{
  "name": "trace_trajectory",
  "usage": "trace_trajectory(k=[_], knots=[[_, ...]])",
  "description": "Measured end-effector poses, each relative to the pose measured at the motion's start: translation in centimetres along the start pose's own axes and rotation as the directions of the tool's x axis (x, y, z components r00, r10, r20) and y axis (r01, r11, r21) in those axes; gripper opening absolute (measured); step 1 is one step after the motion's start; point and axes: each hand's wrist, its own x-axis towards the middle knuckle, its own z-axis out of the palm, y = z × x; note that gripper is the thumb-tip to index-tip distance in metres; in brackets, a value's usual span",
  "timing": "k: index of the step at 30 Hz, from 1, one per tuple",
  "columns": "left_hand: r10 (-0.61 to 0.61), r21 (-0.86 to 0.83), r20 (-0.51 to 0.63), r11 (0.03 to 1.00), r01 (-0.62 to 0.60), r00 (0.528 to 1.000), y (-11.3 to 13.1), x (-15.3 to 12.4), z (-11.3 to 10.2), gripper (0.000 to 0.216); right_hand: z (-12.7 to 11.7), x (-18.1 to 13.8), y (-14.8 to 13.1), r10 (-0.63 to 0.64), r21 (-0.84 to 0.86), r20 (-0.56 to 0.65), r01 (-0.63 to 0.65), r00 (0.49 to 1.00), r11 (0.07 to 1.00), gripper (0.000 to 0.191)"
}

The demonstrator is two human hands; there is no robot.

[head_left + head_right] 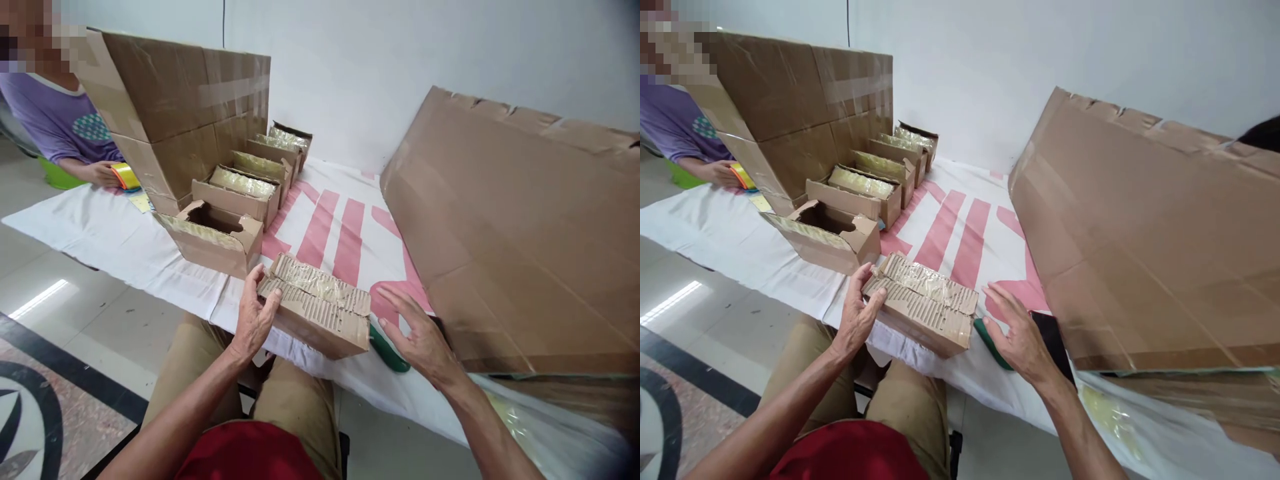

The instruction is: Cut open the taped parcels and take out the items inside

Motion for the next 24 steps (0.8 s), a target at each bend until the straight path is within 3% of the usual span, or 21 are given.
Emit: trace_trajectory(k=[5,13,16,20,24], knots=[[-0.037,0.013,0.021,0.999,0.036,0.999,0.0,-0.1,0.2,0.062,0.1,3.3,-1.1,-0.144,0.133,0.223,0.116,0.964,0.984,0.058],[-0.102,0.022,0.047,0.995,0.101,0.994,0.2,-0.2,0.2,0.064,-1.0,4.7,0.2,-0.134,0.323,0.324,0.023,0.937,0.946,0.047],[-0.1,0.012,0.043,0.995,0.099,0.994,0.2,-0.3,0.2,0.065,-0.1,4.8,0.3,-0.059,0.412,0.285,-0.067,0.957,0.909,0.039],[-0.119,-0.003,0.045,0.993,0.119,0.992,0.0,-0.3,0.3,0.066,2.2,4.7,-0.5,0.121,0.496,0.1,-0.155,0.988,0.854,0.032],[-0.095,-0.012,0.035,0.995,0.095,0.995,-0.3,-0.6,0.4,0.066,4.0,4.7,-1.6,0.335,0.541,-0.04,-0.262,0.941,0.8,0.036]])
